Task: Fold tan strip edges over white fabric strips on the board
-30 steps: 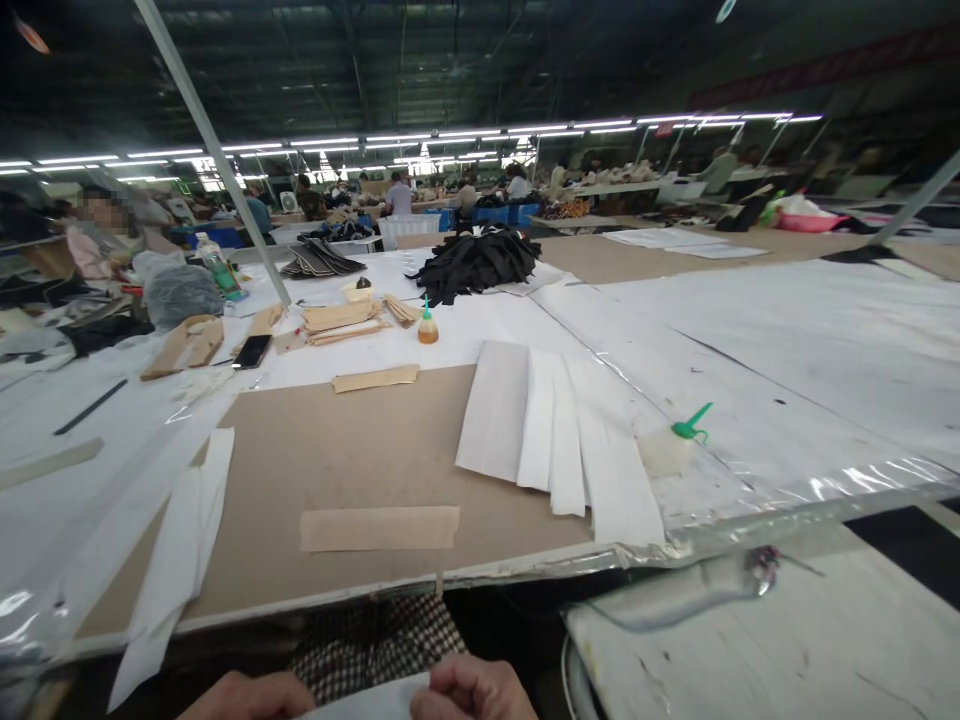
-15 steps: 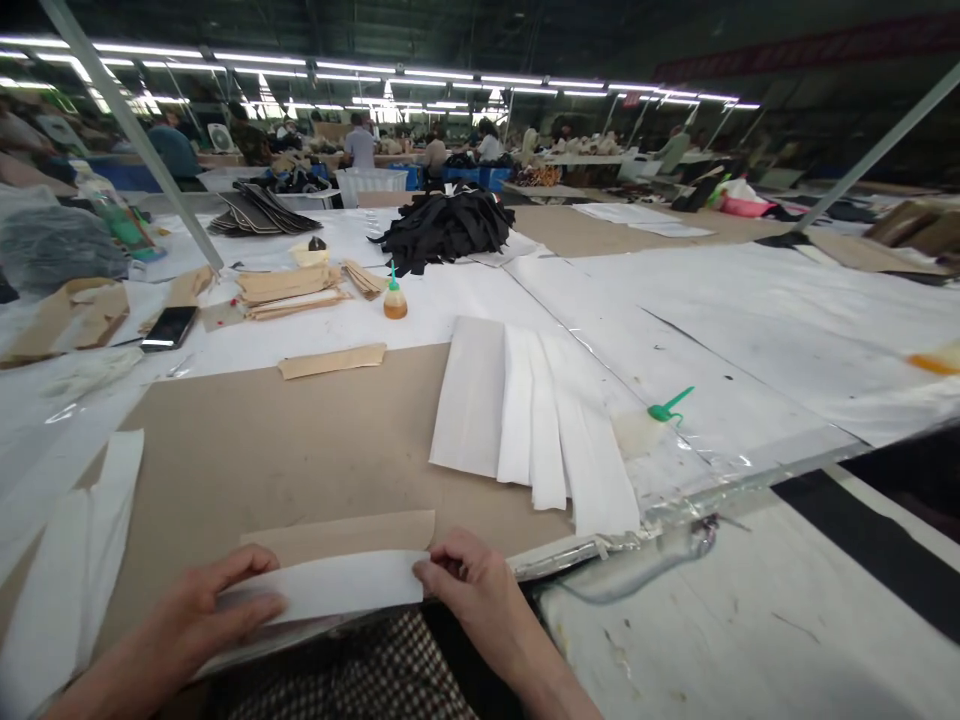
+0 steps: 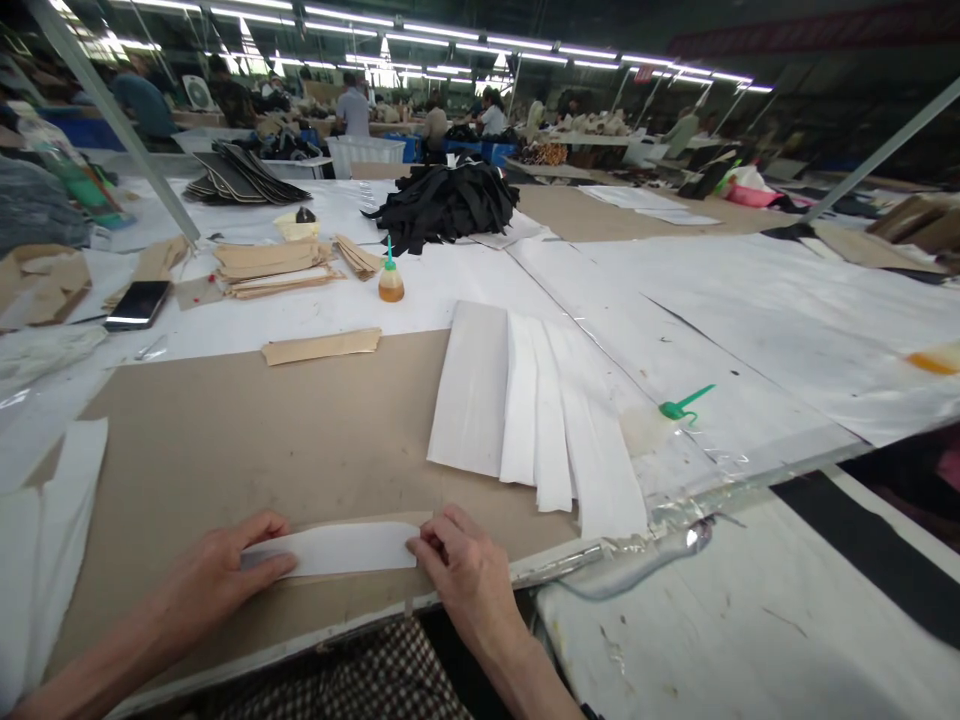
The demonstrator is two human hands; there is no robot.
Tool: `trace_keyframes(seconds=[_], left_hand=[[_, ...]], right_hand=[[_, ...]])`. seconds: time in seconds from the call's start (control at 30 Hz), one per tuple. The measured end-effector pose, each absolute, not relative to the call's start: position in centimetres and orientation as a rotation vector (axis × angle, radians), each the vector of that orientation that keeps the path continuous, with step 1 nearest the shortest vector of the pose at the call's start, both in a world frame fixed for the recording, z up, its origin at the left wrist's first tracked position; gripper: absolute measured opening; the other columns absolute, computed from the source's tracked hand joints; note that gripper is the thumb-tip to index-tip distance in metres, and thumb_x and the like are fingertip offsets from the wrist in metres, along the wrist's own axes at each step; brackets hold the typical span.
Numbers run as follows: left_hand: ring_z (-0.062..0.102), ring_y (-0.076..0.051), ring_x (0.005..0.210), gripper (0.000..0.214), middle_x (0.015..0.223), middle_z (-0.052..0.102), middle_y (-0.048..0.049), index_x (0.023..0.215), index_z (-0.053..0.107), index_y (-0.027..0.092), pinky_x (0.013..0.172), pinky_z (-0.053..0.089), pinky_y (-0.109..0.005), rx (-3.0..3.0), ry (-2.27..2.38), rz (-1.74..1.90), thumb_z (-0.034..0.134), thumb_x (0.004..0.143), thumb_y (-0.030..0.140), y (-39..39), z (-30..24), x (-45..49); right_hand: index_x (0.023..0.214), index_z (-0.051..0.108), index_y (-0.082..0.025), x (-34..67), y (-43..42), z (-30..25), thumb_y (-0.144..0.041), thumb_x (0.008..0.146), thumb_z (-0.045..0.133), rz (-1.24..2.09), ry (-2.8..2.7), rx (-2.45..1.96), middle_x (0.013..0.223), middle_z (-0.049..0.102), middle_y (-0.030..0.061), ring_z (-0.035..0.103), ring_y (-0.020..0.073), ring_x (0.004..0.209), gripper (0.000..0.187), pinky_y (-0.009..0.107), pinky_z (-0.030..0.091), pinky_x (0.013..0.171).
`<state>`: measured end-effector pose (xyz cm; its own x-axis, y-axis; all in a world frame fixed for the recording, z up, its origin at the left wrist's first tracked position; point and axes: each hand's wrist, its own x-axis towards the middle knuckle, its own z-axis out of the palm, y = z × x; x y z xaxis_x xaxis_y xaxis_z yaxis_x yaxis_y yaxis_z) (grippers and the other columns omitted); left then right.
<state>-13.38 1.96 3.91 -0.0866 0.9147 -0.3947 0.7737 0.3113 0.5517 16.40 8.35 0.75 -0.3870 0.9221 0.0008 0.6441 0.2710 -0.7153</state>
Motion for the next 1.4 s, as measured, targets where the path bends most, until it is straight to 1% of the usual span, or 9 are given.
trace_keyframes(seconds=[0.3, 0.47, 0.63, 0.83, 1.03, 1.13, 1.2, 1.33, 1.4], left_hand=[[0.064, -0.023, 0.079, 0.015, 0.082, 0.07, 0.003, 0.092, 0.066, 0.026, 0.07, 0.035, -0.027, 1.482, 1.883, 0.291, 0.059, 0.085, 0.037, 1.8, 3.5, -13.3], [0.064, -0.022, 0.079, 0.014, 0.08, 0.069, 0.0032, 0.091, 0.065, 0.026, 0.071, 0.035, -0.027, 1.495, 1.896, 0.249, 0.057, 0.087, 0.038, 1.9, 3.5, -13.2], [0.064, -0.022, 0.079, 0.016, 0.081, 0.069, 0.0034, 0.095, 0.064, 0.026, 0.071, 0.036, -0.027, 1.506, 1.886, 0.23, 0.056, 0.089, 0.038, 1.7, 3.4, -13.2], [0.064, -0.021, 0.076, 0.014, 0.077, 0.069, 0.0032, 0.091, 0.065, 0.025, 0.069, 0.035, -0.027, 1.506, 1.891, 0.248, 0.057, 0.087, 0.036, 2.0, 3.9, -13.0], [0.064, -0.021, 0.082, 0.017, 0.084, 0.07, 0.0022, 0.096, 0.063, 0.024, 0.072, 0.036, -0.028, 1.523, 1.899, 0.168, 0.052, 0.089, 0.036, 2.0, 4.0, -12.8], [0.064, -0.023, 0.083, 0.018, 0.085, 0.07, 0.0004, 0.096, 0.063, 0.024, 0.072, 0.036, -0.029, 1.542, 1.903, 0.179, 0.054, 0.087, 0.036, 2.0, 4.3, -13.2], [0.062, -0.022, 0.08, 0.017, 0.081, 0.068, 0.0006, 0.093, 0.062, 0.023, 0.07, 0.036, -0.028, 1.492, 1.856, 0.261, 0.055, 0.085, 0.036, 1.9, 4.7, -13.8], [0.056, -0.016, 0.062, 0.019, 0.064, 0.059, 0.0047, 0.089, 0.059, 0.021, 0.059, 0.037, -0.025, 1.218, 1.666, 0.466, 0.06, 0.081, 0.038, 1.8, 5.2, -15.9], [0.056, -0.015, 0.06, 0.022, 0.064, 0.058, 0.0051, 0.089, 0.058, 0.02, 0.057, 0.038, -0.024, 1.162, 1.663, 0.505, 0.062, 0.078, 0.039, 1.7, 5.1, -17.0]], right_hand=[[0.077, 0.063, -0.024, 16.5, 8.1, 0.4, -0.037, 0.098, 0.057, 0.835, -2.146, -1.402, 0.082, 0.062, 0.0009, 0.062, 0.0166, 0.072, 0.025, 0.026, 0.044, 0.063], [0.078, 0.064, -0.024, 16.5, 8.1, 0.4, -0.037, 0.099, 0.055, 0.812, -2.155, -1.395, 0.082, 0.062, 0.0005, 0.062, 0.0156, 0.07, 0.026, 0.026, 0.044, 0.062], [0.079, 0.063, -0.024, 16.6, 8.0, 0.3, -0.034, 0.098, 0.057, 0.791, -2.162, -1.387, 0.083, 0.062, 0.0, 0.062, 0.0154, 0.071, 0.023, 0.025, 0.044, 0.063], [0.079, 0.063, -0.024, 16.7, 7.8, 0.0, -0.033, 0.098, 0.058, 0.765, -2.164, -1.369, 0.082, 0.062, -0.0001, 0.062, 0.0155, 0.072, 0.022, 0.024, 0.043, 0.063], [0.079, 0.062, -0.024, 16.6, 7.8, -0.1, -0.036, 0.099, 0.057, 0.733, -2.176, -1.363, 0.081, 0.061, -0.0017, 0.062, 0.0138, 0.069, 0.024, 0.023, 0.043, 0.062], [0.079, 0.062, -0.025, 16.6, 7.8, -0.2, -0.039, 0.101, 0.055, 0.713, -2.191, -1.351, 0.081, 0.061, -0.0019, 0.062, 0.0141, 0.07, 0.027, 0.023, 0.044, 0.062], [0.081, 0.062, -0.025, 16.7, 7.8, -0.5, -0.041, 0.102, 0.052, 0.696, -2.213, -1.342, 0.081, 0.062, -0.0021, 0.063, 0.0141, 0.07, 0.028, 0.023, 0.046, 0.063], [0.082, 0.064, -0.027, 17.4, 8.4, -1.8, -0.05, 0.1, 0.053, 0.674, -2.254, -1.285, 0.08, 0.064, -0.0023, 0.065, 0.0137, 0.066, 0.031, 0.021, 0.049, 0.059], [0.082, 0.065, -0.027, 17.7, 8.9, -2.5, -0.054, 0.097, 0.054, 0.688, -2.267, -1.249, 0.079, 0.065, -0.0023, 0.065, 0.0132, 0.064, 0.033, 0.019, 0.05, 0.059]])
